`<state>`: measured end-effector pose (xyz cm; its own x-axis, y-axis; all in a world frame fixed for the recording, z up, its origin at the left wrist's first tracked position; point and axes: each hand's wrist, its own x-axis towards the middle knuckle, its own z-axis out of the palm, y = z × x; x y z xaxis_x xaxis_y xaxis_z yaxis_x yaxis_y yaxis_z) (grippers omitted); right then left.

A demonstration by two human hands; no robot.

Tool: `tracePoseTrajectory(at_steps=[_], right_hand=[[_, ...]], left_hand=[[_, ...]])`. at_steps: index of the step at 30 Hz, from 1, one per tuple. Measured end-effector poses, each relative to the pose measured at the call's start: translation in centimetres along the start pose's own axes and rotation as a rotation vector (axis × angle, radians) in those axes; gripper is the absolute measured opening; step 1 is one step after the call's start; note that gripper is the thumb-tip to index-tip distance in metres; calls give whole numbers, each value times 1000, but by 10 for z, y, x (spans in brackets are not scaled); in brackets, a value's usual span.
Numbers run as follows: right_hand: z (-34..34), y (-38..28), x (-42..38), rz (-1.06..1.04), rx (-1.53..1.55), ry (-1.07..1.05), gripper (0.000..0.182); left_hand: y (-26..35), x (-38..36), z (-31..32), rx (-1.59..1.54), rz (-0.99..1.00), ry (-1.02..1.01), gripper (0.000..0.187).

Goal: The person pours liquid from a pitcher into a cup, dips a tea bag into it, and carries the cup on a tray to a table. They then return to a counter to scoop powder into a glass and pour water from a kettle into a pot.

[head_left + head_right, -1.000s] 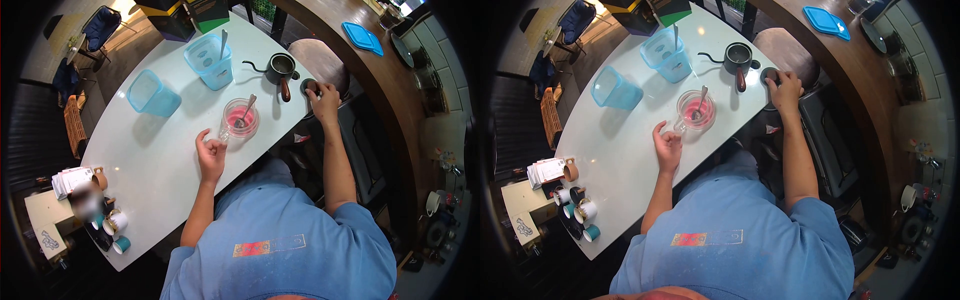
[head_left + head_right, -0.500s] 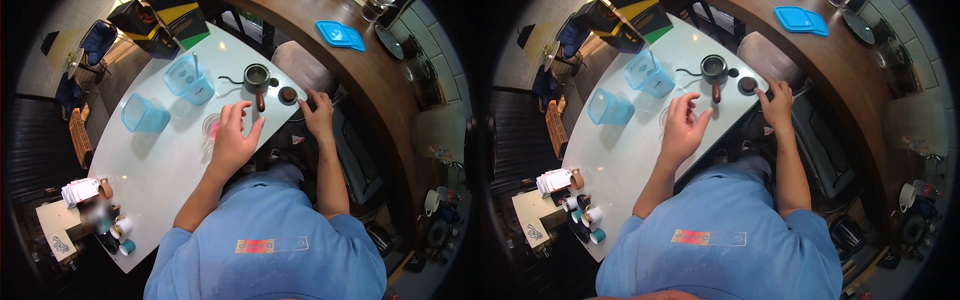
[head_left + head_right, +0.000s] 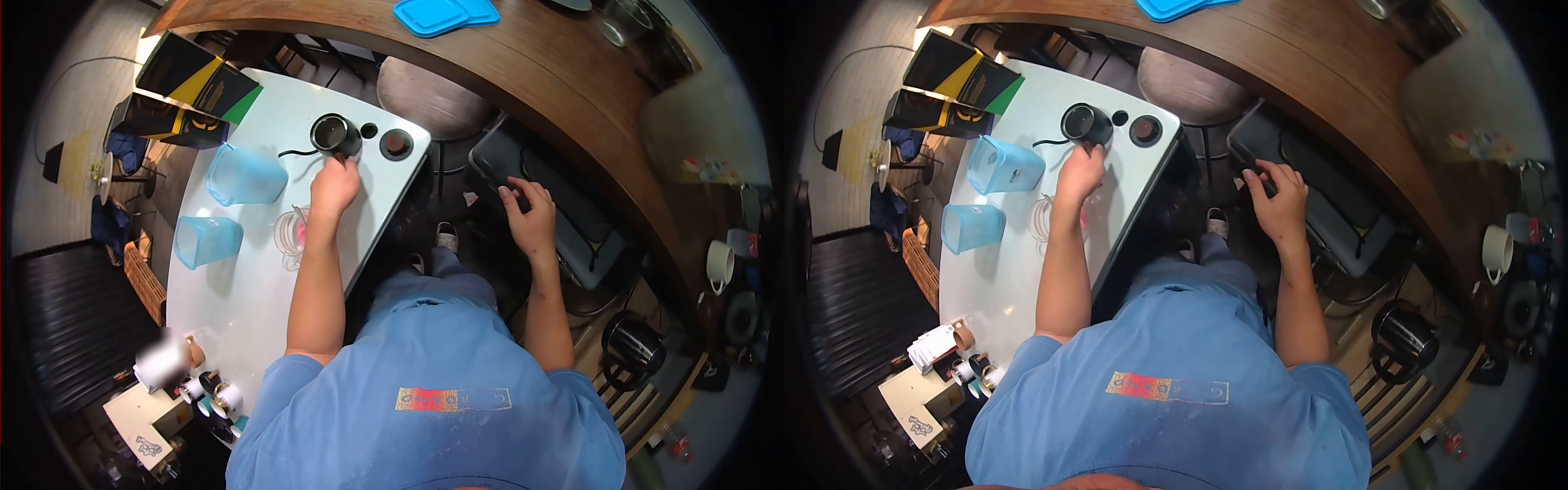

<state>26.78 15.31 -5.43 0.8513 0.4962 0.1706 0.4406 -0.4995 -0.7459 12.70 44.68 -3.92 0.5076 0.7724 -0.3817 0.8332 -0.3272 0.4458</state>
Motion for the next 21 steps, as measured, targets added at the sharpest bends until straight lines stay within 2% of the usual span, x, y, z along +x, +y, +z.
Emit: tracePoseTrajectory(at_steps=[1,2,4,7,9,16,18,21], right_hand=[[-5,0,-5,15,2,33,25],[-10,0,-10,19,-3,56,25],[-19,-2,-26,36,3,111,25],[-33,-3,-53,44,-66,210,26],[-51,-10,-76,136,-56,273,26],[-91,10,-166,499,-141,464,35],[-107,18,-195,725,-226,493,42],[-141,37,-242,861,-266,609,46]], left_hand=[[1,-5,1,70,68,102,46],[2,-9,1,70,92,101,46],[0,-13,1,-45,182,185,45],[-7,-26,5,-81,309,180,43],[-14,-42,10,-146,379,177,38],[-20,-138,-6,-239,469,-47,31],[-32,-147,5,-265,507,-121,27],[-30,-179,16,-312,605,-215,24]])
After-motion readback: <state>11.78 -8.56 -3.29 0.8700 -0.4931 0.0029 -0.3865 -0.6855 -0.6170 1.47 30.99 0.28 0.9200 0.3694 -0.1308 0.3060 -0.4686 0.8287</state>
